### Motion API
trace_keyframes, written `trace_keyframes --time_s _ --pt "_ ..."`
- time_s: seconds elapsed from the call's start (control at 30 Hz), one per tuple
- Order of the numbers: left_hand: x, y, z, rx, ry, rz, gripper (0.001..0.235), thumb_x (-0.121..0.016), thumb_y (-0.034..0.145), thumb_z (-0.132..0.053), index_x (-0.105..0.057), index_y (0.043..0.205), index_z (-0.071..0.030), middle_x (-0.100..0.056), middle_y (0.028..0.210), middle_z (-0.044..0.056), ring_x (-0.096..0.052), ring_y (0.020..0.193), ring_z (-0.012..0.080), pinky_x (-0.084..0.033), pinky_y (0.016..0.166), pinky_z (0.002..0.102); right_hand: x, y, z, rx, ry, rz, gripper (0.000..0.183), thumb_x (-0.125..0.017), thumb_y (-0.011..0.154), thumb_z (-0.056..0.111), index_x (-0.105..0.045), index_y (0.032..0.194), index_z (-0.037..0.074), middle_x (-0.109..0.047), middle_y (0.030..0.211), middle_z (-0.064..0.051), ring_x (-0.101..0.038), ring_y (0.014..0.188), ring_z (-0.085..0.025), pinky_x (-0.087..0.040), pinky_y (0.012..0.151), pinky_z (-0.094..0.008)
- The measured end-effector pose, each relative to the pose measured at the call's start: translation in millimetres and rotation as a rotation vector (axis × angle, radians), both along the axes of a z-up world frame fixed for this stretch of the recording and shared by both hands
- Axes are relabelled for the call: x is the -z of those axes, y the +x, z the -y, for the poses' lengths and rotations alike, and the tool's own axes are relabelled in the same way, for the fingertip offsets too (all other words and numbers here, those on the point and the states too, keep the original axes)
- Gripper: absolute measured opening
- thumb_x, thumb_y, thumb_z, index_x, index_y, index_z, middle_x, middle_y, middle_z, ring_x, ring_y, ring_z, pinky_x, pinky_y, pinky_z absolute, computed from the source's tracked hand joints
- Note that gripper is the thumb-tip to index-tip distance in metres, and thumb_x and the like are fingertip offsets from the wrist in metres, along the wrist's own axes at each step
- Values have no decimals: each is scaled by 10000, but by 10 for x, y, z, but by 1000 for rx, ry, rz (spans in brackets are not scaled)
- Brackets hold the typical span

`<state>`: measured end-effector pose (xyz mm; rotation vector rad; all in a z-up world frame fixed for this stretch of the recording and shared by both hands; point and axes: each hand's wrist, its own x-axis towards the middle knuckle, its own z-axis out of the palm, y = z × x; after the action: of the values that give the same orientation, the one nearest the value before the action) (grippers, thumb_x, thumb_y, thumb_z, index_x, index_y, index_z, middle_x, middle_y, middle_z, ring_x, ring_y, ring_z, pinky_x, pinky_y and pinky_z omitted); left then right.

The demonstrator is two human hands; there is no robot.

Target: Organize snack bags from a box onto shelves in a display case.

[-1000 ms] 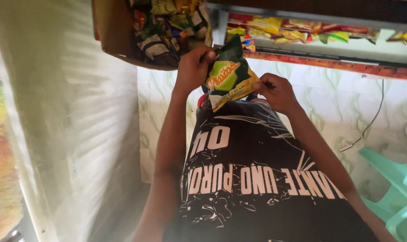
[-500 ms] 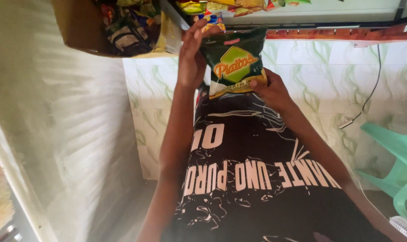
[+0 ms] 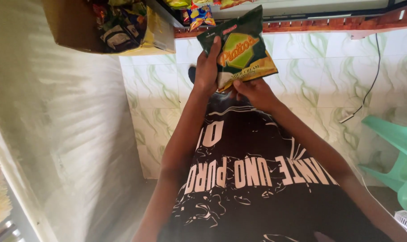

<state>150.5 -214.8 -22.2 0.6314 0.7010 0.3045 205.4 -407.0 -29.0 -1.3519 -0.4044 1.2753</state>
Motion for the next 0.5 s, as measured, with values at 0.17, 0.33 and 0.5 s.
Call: trace_keyframes --time_s 0.17,0.33,0.5 --pt "-146 -15 -111 28 -19 15 433 -644 1024 -341 -631 1198 56 -729 1069 133 -712 919 220 -590 788 372 -232 0 -7 -30 -14 164 402 -574 1088 388 -735 1011 28 -737 904 -22 -622 783 -94 -520 744 -262" --pt "-221 -52 -205 40 -67 30 426 -640 1010 -334 -629 1193 50 -731 1072 134 -729 913 216 -601 795 370 -230 39 -15 -94 50 146 352 -583 1070 358 -717 1043 34 -749 913 -9 -634 795 -81 -543 762 -261" --pt "-149 -170 -305 31 -42 68 404 -661 1016 -288 -620 1206 66 -725 1090 145 -722 937 229 -599 821 378 -20 122 71 13 27 199 368 -602 1051 332 -660 1204 2 -749 1085 -59 -676 918 -113 -555 808 -271"
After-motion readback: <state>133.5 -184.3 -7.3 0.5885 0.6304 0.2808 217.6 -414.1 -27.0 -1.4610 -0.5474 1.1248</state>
